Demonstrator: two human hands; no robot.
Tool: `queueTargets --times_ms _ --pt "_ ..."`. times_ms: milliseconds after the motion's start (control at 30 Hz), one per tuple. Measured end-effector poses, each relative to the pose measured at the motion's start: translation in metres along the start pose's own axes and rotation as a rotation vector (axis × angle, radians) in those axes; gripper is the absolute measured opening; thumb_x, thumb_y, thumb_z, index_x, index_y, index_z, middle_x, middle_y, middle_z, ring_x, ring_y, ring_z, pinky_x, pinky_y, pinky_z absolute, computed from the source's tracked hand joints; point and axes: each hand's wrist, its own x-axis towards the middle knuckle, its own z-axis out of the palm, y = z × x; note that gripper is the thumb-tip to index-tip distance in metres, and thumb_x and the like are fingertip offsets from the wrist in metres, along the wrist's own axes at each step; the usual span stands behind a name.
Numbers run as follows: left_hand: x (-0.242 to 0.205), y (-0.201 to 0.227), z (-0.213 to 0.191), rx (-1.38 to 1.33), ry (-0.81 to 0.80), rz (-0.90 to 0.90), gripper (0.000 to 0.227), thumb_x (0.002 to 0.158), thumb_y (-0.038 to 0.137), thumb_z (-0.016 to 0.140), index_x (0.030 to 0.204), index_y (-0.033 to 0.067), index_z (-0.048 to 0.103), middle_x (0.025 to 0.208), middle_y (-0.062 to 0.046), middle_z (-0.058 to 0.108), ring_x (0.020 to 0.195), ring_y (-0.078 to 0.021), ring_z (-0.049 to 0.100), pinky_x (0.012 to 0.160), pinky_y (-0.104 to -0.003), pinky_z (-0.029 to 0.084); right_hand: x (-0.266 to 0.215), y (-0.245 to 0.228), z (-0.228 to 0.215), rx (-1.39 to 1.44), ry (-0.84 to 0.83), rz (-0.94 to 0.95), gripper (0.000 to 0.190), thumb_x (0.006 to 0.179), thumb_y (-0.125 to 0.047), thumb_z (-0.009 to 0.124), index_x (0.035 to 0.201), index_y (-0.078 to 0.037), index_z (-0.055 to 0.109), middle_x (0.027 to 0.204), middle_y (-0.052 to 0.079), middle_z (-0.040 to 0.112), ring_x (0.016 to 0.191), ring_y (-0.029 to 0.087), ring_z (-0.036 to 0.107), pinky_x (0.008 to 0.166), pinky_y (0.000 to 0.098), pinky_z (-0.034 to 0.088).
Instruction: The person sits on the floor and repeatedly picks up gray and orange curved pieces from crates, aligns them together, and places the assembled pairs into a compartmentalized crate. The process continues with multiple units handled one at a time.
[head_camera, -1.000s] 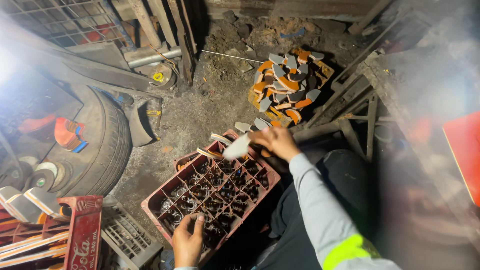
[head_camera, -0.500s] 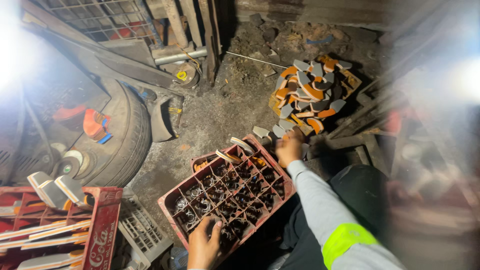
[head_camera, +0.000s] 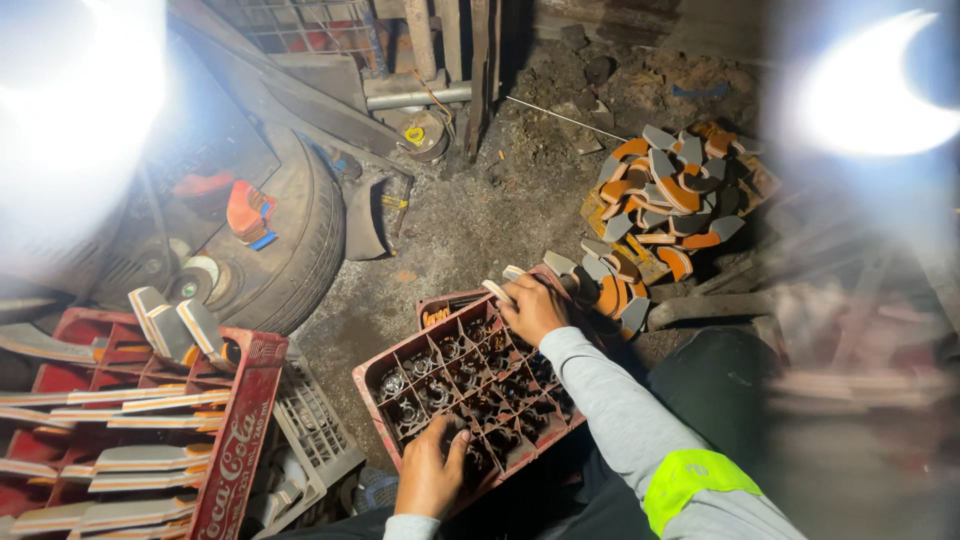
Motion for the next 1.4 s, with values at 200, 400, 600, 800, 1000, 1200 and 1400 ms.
queueTargets --times_ms 200,400,600,800,1000,1200,1400 --pt "-0.003 0.012 -0.010 -0.017 -0.041 -0.021 0.025 0.089 0.024 0.071 0.106 0.0059 0.068 0.096 -0.022 0.074 0.095 -0.0417 0.070 0.084 -0.046 0.055 0.002 -0.006 -0.024 0.022 0.164 0.148 0.014 0.081 -0.015 0.075 0.089 -0.003 0.074 0.080 0.016 0.069 0.066 0.028 0.067 0.064 0.0397 0.054" --pt "-0.006 0.042 -0.018 -0.065 0.125 0.149 0.052 0.084 0.025 0.076 0.129 0.0059 0.058 0.125 -0.020 0.065 0.116 -0.0392 0.063 0.099 -0.046 0.049 -0.013 -0.034 -0.087 0.281 0.153 0.291 0.012 0.086 -0.016 0.075 0.090 -0.004 0.073 0.077 0.008 0.073 0.063 0.016 0.064 0.057 0.0337 0.049" --pt "-0.023 0.051 -0.001 0.015 0.220 0.489 0.084 0.071 0.024 0.083 0.142 -0.0033 0.047 0.138 -0.029 0.052 0.121 -0.0465 0.054 0.100 -0.050 0.043 -0.075 -0.089 -0.073 0.643 -0.072 0.082 0.021 0.082 -0.011 0.078 0.100 -0.001 0.071 0.089 0.004 0.076 0.073 0.007 0.068 0.060 0.0254 0.054" --pt "-0.026 0.014 -0.002 -0.159 0.133 0.069 0.037 0.079 0.001 0.062 0.115 0.0035 0.067 0.094 -0.014 0.068 0.081 -0.0244 0.066 0.074 -0.038 0.054 -0.082 -0.068 -0.045 0.858 -0.555 0.309 0.025 0.102 -0.024 0.062 0.108 -0.001 0.070 0.083 0.006 0.071 0.065 0.012 0.068 0.056 0.0241 0.057" --pt "-0.017 0.004 -0.026 -0.366 0.134 -0.094 0.024 0.086 0.009 0.070 0.109 0.0042 0.071 0.073 -0.008 0.069 0.059 -0.0120 0.059 0.054 -0.029 0.048 -0.014 0.004 -0.019 0.142 -0.301 0.416 0.022 0.096 -0.018 0.066 0.114 -0.015 0.077 0.094 0.015 0.078 0.083 0.023 0.074 0.079 0.0369 0.059" --pt "-0.015 0.011 -0.033 -0.910 -0.028 -0.275 0.033 0.089 0.006 0.063 0.121 0.0009 0.057 0.085 -0.010 0.077 0.054 -0.0118 0.057 0.043 -0.027 0.043 0.013 0.021 0.022 -0.290 -0.444 0.203 0.029 0.084 -0.013 0.073 0.111 -0.018 0.079 0.109 0.017 0.074 0.105 0.034 0.070 0.094 0.0441 0.055" --pt "-0.009 0.008 -0.039 -0.922 0.032 -0.122 0.030 0.088 0.004 0.062 0.118 -0.0007 0.062 0.086 -0.011 0.076 0.060 -0.0128 0.066 0.053 -0.025 0.053 0.035 0.006 0.023 -0.522 -0.640 0.165 0.028 0.081 -0.017 0.079 0.109 -0.019 0.080 0.109 0.017 0.074 0.106 0.034 0.070 0.095 0.0450 0.055"
